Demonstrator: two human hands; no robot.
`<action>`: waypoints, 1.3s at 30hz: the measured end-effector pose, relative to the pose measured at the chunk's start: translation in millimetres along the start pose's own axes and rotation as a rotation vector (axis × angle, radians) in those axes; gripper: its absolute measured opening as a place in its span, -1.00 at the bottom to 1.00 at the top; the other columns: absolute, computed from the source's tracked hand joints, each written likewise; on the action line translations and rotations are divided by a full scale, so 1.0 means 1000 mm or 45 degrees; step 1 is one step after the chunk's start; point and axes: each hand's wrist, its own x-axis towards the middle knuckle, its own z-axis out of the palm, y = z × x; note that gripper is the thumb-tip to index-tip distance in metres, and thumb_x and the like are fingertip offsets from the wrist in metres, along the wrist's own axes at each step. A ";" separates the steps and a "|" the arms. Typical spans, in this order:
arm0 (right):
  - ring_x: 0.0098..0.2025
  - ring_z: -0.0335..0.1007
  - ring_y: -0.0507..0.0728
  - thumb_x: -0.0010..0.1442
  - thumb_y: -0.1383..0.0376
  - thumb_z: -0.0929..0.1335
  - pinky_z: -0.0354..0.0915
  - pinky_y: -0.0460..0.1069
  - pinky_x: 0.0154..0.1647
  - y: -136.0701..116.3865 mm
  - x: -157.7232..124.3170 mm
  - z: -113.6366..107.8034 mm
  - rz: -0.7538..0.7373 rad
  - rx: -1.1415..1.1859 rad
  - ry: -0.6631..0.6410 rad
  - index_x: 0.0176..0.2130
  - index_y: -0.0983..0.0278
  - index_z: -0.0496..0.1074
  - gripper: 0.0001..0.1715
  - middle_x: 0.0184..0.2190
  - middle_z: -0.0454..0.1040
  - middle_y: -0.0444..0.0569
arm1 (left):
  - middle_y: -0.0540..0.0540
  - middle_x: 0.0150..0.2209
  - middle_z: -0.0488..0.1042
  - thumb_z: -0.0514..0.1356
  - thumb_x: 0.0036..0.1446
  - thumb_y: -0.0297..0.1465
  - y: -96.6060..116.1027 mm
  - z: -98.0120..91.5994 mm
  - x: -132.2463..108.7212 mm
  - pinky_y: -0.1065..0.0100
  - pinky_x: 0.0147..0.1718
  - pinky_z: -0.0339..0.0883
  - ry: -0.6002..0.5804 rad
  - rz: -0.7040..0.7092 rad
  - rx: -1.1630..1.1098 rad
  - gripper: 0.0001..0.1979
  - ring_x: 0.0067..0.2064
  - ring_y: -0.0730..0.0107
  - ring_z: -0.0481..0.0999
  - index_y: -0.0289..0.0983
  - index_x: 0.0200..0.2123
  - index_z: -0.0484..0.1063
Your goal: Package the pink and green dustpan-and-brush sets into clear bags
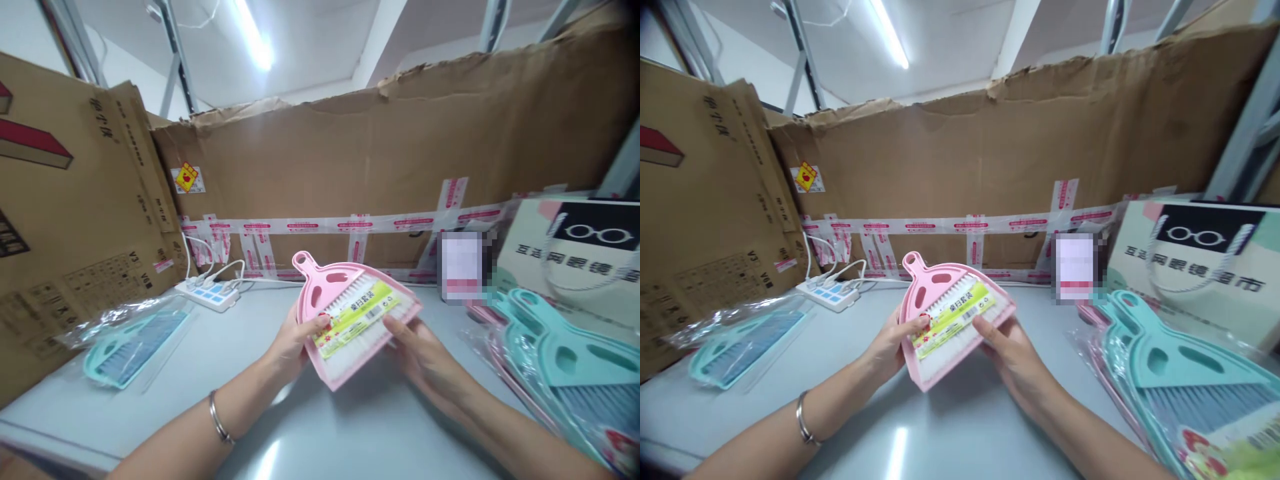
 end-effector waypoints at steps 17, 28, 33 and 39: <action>-0.18 0.49 0.22 -0.12 0.33 0.48 0.47 0.02 -0.29 0.009 -0.001 -0.003 0.340 0.313 0.122 -0.16 0.18 0.42 -0.55 -0.25 0.57 -0.05 | -0.33 -0.20 0.48 -0.08 0.14 -0.37 0.126 -0.157 -0.056 -0.01 -0.27 0.27 0.962 -0.073 3.012 -0.69 -0.13 -0.07 0.41 -0.38 -0.31 0.41; -0.18 0.49 0.24 -0.17 0.38 0.49 0.49 0.05 -0.28 0.008 -0.002 -0.011 0.448 0.313 0.193 -0.12 0.21 0.40 -0.45 -0.25 0.56 -0.03 | -0.23 -0.18 0.51 -0.08 0.13 -0.52 0.109 -0.094 -0.059 0.06 -0.11 0.19 0.752 0.484 3.227 -0.70 -0.16 0.13 0.46 -0.31 -0.40 0.44; -0.13 0.47 0.25 -0.15 0.39 0.48 0.48 0.06 -0.22 0.008 0.001 -0.022 0.368 0.370 0.248 -0.07 0.18 0.38 -0.40 -0.20 0.55 -0.05 | -0.21 -0.03 0.41 -0.07 0.11 -0.56 0.025 -0.042 -0.037 -0.33 0.05 -0.21 0.046 0.772 2.827 -0.71 -0.01 0.14 0.36 -0.28 -0.45 0.43; -0.04 0.41 0.24 -0.15 0.39 0.48 0.45 0.06 -0.16 0.004 0.001 -0.035 0.249 0.367 0.175 0.01 0.14 0.32 -0.30 -0.12 0.51 -0.08 | -0.17 -0.13 0.35 0.01 0.18 -0.31 0.015 -0.012 -0.028 -0.05 -0.03 0.19 -0.499 0.401 2.423 -0.74 -0.10 0.23 0.36 -0.24 -0.36 0.47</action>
